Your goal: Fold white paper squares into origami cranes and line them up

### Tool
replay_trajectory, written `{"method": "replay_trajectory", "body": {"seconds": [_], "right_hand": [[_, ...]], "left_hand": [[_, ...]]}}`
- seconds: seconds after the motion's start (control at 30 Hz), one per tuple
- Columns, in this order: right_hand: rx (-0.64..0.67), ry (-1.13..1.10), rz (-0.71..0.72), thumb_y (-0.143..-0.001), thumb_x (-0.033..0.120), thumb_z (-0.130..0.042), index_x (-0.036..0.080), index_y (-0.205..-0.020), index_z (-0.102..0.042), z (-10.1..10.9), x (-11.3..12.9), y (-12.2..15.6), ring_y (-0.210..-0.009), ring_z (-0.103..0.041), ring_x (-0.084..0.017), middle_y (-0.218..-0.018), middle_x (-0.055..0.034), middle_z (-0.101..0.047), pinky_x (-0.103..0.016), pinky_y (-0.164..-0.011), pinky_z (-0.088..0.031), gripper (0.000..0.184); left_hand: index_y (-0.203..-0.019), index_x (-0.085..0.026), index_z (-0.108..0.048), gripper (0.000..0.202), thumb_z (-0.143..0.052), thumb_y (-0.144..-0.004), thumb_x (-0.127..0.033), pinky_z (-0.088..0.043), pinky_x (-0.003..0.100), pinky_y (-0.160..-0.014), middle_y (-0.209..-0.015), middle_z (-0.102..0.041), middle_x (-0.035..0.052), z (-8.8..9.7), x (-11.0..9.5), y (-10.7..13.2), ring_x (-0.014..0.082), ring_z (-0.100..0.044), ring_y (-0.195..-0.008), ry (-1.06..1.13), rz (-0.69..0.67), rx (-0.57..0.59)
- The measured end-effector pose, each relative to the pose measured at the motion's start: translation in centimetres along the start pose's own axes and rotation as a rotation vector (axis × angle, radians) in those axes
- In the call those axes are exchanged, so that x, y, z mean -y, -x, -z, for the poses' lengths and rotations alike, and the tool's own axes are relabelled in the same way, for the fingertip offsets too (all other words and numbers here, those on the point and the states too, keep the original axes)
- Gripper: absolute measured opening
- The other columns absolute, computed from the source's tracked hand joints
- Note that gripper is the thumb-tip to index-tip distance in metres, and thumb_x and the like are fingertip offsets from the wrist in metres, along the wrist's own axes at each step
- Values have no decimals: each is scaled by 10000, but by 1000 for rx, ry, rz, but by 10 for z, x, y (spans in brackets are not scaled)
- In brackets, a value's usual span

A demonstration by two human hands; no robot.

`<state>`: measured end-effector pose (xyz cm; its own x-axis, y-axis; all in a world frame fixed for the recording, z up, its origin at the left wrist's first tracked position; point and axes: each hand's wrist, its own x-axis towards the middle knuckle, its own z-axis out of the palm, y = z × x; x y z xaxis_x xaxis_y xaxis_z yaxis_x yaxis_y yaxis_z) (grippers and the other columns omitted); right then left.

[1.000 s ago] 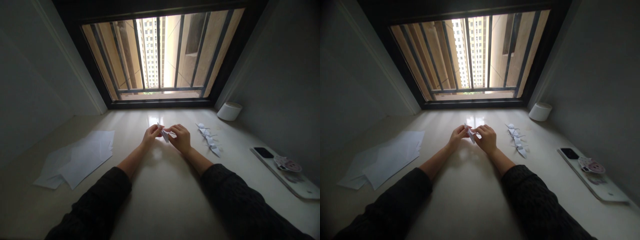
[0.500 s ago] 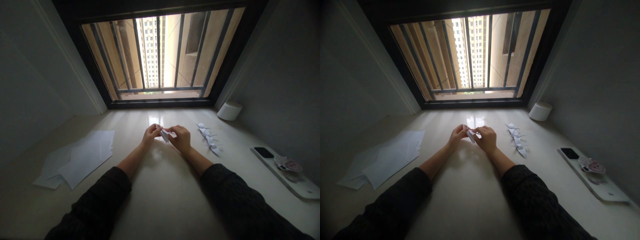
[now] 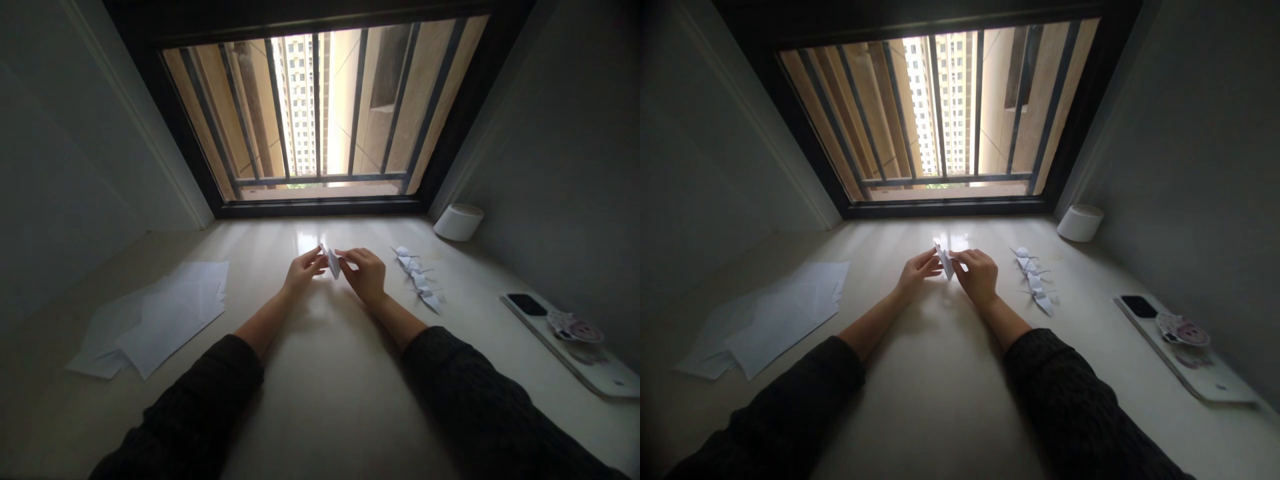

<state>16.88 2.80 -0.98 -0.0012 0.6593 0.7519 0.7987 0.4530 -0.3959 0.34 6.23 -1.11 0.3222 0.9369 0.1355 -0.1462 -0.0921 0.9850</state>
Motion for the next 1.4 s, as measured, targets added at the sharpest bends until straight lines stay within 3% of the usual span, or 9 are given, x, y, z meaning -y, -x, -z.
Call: {"method": "replay_trajectory", "body": {"seconds": [0.27,0.43,0.63,0.87,1.17,1.4], "right_hand": [[81,-49,75,-871,287,-543,289,-992,-704,-2,0,0,-839,-600,-197,-913,-31,-705,-321,-753,-447,202],[111,-195,53,-874,241,-519,281,-1075,-669,-4,-1,0,-909,-624,-195,-1001,-31,-701,-327,-810,-483,254],[108,-325,8,-865,209,-504,287,-1167,-614,-8,0,1,-989,-639,-199,-1124,-18,-669,-342,-876,-495,331],[40,-398,-39,-871,224,-496,305,-1108,-653,-10,-5,2,-986,-649,-200,-1085,-5,-686,-346,-877,-507,296],[85,-426,-96,-812,187,-507,262,-1170,-619,-9,-6,2,-858,-640,-186,-1076,-43,-681,-344,-782,-526,382],[50,-429,-130,-811,338,-609,227,-1123,-652,-14,-6,2,-775,-627,-190,-973,-72,-704,-348,-741,-520,335]], "left_hand": [[-1116,-179,-641,495,-719,-682,-405,-493,318,-777,-1037,-680,74,-2,1,0,212,-635,-908,-54,-78,67],[-1146,-181,-623,542,-752,-648,-354,-486,339,-805,-1054,-669,71,-2,1,-2,213,-630,-911,-12,-99,22],[-1042,-172,-655,405,-723,-685,-352,-468,298,-804,-973,-678,44,0,2,-3,186,-618,-881,-44,-182,-11],[-1037,-171,-651,408,-725,-680,-354,-454,281,-788,-979,-679,54,0,3,-4,178,-613,-874,-75,-180,-18],[-1004,-157,-674,395,-723,-678,-375,-463,293,-777,-941,-700,56,2,5,-3,195,-633,-854,-82,-146,-68],[-1019,-153,-684,400,-695,-704,-400,-466,318,-811,-992,-699,72,3,7,-3,230,-634,-918,-114,-165,-48]]}}
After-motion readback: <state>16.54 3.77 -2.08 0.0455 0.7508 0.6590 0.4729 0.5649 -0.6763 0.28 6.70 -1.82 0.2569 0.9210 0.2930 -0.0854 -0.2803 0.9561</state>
